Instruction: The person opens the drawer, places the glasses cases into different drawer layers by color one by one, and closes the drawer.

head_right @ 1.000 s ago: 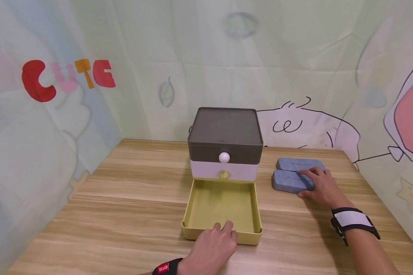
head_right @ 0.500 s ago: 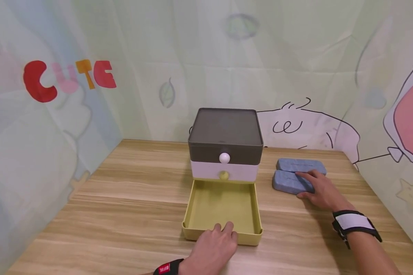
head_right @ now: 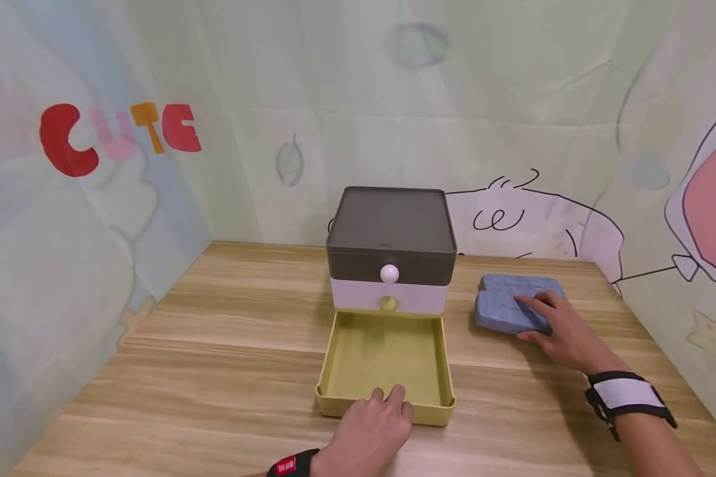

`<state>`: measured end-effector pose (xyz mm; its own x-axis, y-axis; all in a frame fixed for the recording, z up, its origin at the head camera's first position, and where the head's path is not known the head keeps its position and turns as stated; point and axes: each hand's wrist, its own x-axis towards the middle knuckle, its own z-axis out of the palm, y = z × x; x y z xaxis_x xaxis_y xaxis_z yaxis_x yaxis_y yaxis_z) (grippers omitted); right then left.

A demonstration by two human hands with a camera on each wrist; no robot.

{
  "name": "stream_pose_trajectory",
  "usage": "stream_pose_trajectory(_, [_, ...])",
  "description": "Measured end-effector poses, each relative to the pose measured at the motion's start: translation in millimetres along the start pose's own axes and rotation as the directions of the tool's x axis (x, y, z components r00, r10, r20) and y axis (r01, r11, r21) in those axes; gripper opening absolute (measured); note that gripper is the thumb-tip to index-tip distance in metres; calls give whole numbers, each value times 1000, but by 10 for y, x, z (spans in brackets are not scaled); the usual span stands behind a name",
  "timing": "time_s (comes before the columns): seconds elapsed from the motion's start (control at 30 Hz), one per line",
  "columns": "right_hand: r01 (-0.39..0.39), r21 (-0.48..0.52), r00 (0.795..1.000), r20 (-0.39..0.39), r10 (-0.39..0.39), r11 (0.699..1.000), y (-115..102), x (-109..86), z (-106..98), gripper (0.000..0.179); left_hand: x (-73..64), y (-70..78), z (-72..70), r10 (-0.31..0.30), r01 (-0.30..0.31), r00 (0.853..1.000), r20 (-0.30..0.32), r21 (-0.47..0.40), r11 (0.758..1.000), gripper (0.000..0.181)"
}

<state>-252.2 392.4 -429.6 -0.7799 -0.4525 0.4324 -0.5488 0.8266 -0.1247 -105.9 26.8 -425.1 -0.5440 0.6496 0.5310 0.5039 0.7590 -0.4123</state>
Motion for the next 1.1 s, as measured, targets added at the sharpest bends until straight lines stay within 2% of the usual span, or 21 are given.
stream_pose_trajectory(0.2, [20,-18,1000,-24,-20,1000,-84,-20,-110,73,1,-5,-29,11,-10,999,46,-12,1000,34])
stream_pose_trajectory(0.4, [52,-43,998,-45,-54,998,-184,-35,-223,77,-4,1,-12,10,-10,1000,22,-9,1000,39])
stream_pose_trajectory(0.63, [0,-40,1000,13,1,999,-396,-35,-394,75,2,0,0,12,-12,1000,4,0,1000,45])
stream_pose_trajectory(0.77, [26,-59,1000,-2,-26,998,-534,-24,-467,75,4,-1,-3,11,-11,1000,1,1,1000,46])
stream_pose_trajectory(0.9, [67,-81,998,-15,-68,995,-664,2,-507,74,2,0,-6,10,-10,1000,9,-8,1000,45])
stream_pose_trajectory(1.1, [68,-66,997,26,-66,996,-857,37,-541,73,1,-3,-14,7,-7,1000,17,-10,1000,32])
